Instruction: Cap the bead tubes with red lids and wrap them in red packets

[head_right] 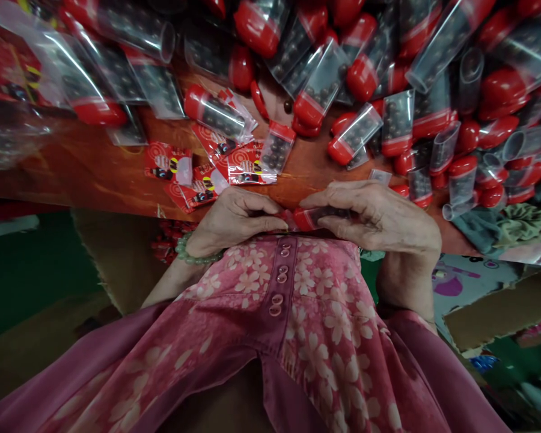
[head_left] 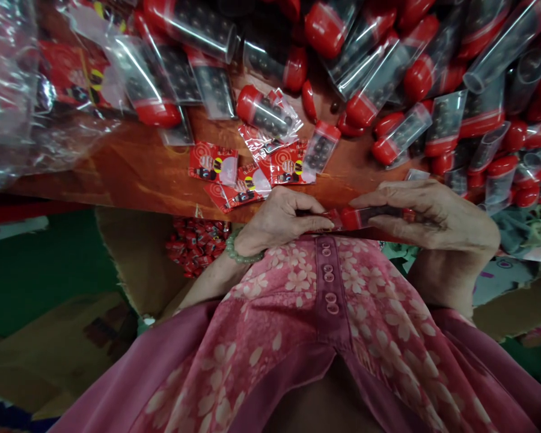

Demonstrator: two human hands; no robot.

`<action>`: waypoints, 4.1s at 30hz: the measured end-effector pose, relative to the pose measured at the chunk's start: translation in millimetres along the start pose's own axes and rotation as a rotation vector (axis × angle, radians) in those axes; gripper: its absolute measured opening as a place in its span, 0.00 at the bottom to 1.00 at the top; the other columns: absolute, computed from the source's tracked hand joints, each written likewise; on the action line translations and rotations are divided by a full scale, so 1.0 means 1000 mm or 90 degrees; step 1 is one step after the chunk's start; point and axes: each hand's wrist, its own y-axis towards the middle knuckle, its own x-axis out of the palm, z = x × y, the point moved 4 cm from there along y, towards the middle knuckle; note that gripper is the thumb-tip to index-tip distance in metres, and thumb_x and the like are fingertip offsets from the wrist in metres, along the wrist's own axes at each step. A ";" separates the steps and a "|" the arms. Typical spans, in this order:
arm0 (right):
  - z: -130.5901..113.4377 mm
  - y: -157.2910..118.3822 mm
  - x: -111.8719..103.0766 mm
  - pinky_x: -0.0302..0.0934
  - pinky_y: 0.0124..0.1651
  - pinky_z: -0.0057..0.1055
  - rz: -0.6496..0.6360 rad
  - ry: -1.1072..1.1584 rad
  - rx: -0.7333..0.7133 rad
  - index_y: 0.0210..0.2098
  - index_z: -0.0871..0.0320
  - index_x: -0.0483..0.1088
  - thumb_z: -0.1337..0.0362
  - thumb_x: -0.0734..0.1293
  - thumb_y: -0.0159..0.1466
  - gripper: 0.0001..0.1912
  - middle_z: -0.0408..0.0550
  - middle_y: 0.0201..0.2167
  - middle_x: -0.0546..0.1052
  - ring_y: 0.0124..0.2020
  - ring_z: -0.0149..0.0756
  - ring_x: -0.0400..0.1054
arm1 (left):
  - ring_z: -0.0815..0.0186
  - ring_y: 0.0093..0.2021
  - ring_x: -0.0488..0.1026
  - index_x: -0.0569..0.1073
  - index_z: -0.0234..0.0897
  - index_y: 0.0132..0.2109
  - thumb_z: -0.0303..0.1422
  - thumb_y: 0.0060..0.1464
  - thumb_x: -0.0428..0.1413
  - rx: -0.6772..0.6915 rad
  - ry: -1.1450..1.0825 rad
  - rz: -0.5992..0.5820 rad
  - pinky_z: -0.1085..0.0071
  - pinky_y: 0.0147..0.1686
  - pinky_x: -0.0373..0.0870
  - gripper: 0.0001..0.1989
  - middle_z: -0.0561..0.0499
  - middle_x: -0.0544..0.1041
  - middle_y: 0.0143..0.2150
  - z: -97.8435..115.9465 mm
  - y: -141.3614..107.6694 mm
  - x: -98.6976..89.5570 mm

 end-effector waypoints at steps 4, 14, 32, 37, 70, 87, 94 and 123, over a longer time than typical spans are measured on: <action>0.000 0.002 -0.003 0.68 0.38 0.26 -0.034 -0.003 -0.020 0.55 0.55 0.77 0.65 0.65 0.72 0.15 0.47 0.41 0.84 0.36 0.30 0.78 | 0.70 0.25 0.75 0.84 0.34 0.31 0.39 0.52 0.69 0.038 0.003 0.026 0.76 0.28 0.70 0.11 0.48 0.83 0.27 0.002 -0.001 -0.004; -0.008 0.020 -0.001 0.65 0.37 0.27 -0.135 -0.077 -0.021 0.52 0.62 0.79 0.71 0.65 0.71 0.14 0.48 0.43 0.85 0.38 0.32 0.79 | 0.69 0.28 0.78 0.85 0.37 0.34 0.36 0.54 0.67 0.048 0.067 -0.037 0.76 0.33 0.71 0.07 0.50 0.84 0.30 0.009 0.002 -0.003; 0.003 0.019 0.003 0.69 0.43 0.29 -0.076 0.051 -0.004 0.54 0.53 0.76 0.62 0.61 0.75 0.15 0.45 0.44 0.83 0.39 0.32 0.77 | 0.71 0.22 0.65 0.82 0.32 0.31 0.41 0.51 0.68 -0.087 -0.070 -0.171 0.74 0.23 0.58 0.15 0.53 0.72 0.22 0.020 0.015 -0.003; 0.013 0.014 0.008 0.67 0.47 0.30 -0.070 0.148 0.040 0.55 0.59 0.76 0.60 0.61 0.75 0.17 0.48 0.46 0.83 0.44 0.34 0.76 | 0.72 0.22 0.66 0.82 0.32 0.31 0.38 0.48 0.70 -0.114 -0.086 -0.164 0.75 0.23 0.60 0.12 0.53 0.72 0.22 0.021 0.018 0.000; 0.017 0.021 0.080 0.68 0.33 0.30 0.543 0.352 0.089 0.55 0.55 0.75 0.52 0.65 0.70 0.19 0.44 0.37 0.79 0.27 0.29 0.68 | 0.67 0.37 0.81 0.78 0.36 0.27 0.47 0.41 0.75 -0.008 -0.507 0.341 0.65 0.50 0.78 0.20 0.53 0.83 0.31 0.008 -0.005 0.032; 0.022 0.041 0.099 0.69 0.33 0.33 0.628 0.430 0.091 0.60 0.51 0.71 0.47 0.64 0.71 0.23 0.41 0.29 0.74 0.25 0.31 0.67 | 0.69 0.26 0.73 0.75 0.39 0.28 0.61 0.39 0.70 0.054 -0.373 0.371 0.70 0.28 0.70 0.29 0.54 0.75 0.23 0.010 0.010 0.022; 0.022 0.041 0.097 0.71 0.35 0.31 0.522 0.495 0.018 0.66 0.52 0.60 0.48 0.66 0.71 0.29 0.40 0.32 0.76 0.28 0.30 0.72 | 0.72 0.20 0.69 0.79 0.38 0.29 0.52 0.43 0.72 0.061 -0.409 0.372 0.73 0.24 0.67 0.22 0.54 0.77 0.23 0.018 0.013 0.013; 0.023 0.032 0.100 0.73 0.31 0.27 0.569 0.535 0.010 0.44 0.54 0.69 0.50 0.72 0.66 0.16 0.39 0.28 0.78 0.25 0.29 0.75 | 0.72 0.21 0.67 0.79 0.35 0.29 0.49 0.41 0.73 0.044 -0.429 0.216 0.69 0.25 0.69 0.22 0.45 0.84 0.34 0.021 0.017 0.022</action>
